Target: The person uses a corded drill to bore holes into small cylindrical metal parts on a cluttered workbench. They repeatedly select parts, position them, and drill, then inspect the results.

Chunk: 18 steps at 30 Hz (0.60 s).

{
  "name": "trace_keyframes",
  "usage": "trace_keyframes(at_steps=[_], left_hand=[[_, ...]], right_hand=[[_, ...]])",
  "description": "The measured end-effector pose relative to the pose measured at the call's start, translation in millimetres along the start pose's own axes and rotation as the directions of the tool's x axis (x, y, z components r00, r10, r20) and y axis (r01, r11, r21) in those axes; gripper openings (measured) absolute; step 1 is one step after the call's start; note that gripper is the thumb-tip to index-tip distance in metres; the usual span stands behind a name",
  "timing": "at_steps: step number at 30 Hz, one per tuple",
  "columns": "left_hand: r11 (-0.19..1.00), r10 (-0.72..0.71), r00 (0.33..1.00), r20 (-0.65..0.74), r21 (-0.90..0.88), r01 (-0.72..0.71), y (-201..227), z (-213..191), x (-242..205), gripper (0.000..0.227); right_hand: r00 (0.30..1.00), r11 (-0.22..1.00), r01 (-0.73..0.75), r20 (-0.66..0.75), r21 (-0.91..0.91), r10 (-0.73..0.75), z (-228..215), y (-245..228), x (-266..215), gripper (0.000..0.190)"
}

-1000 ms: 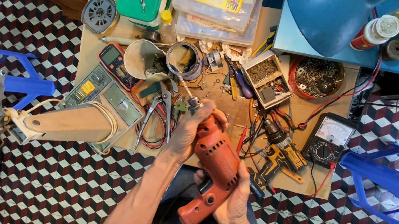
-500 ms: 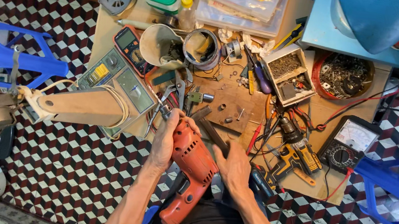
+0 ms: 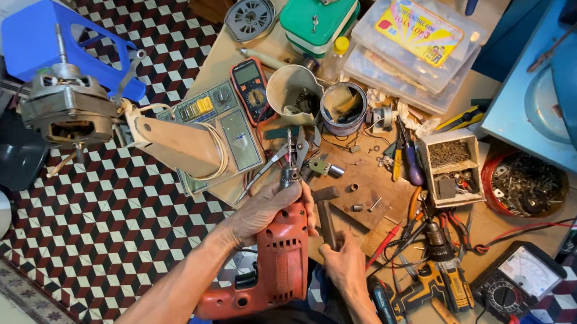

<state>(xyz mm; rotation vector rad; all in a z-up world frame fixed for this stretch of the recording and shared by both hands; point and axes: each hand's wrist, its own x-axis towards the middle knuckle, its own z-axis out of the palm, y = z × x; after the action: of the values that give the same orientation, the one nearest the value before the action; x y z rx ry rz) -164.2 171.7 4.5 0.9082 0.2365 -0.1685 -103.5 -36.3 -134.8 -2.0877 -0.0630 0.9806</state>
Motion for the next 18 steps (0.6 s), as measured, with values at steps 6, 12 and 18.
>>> trace_keyframes(at_steps=[6,12,18], left_hand=[[0.985,-0.086,0.991,0.107,-0.143,0.101,-35,39,11,0.040],[0.945,-0.326,0.905,0.273,0.110,0.307,-61,92,45,0.039],[0.782,-0.322,0.924,0.205,0.607,0.138,-62,110,60,0.046]], right_hand=[[0.913,0.958,0.190,-0.397,0.216,-0.092,-78,-11,-97,0.035],[0.766,0.801,0.537,-0.551,0.266,-0.330,-141,-24,-173,0.035],[0.762,0.882,0.346,-0.644,0.321,-0.065,-143,-31,-203,0.024]])
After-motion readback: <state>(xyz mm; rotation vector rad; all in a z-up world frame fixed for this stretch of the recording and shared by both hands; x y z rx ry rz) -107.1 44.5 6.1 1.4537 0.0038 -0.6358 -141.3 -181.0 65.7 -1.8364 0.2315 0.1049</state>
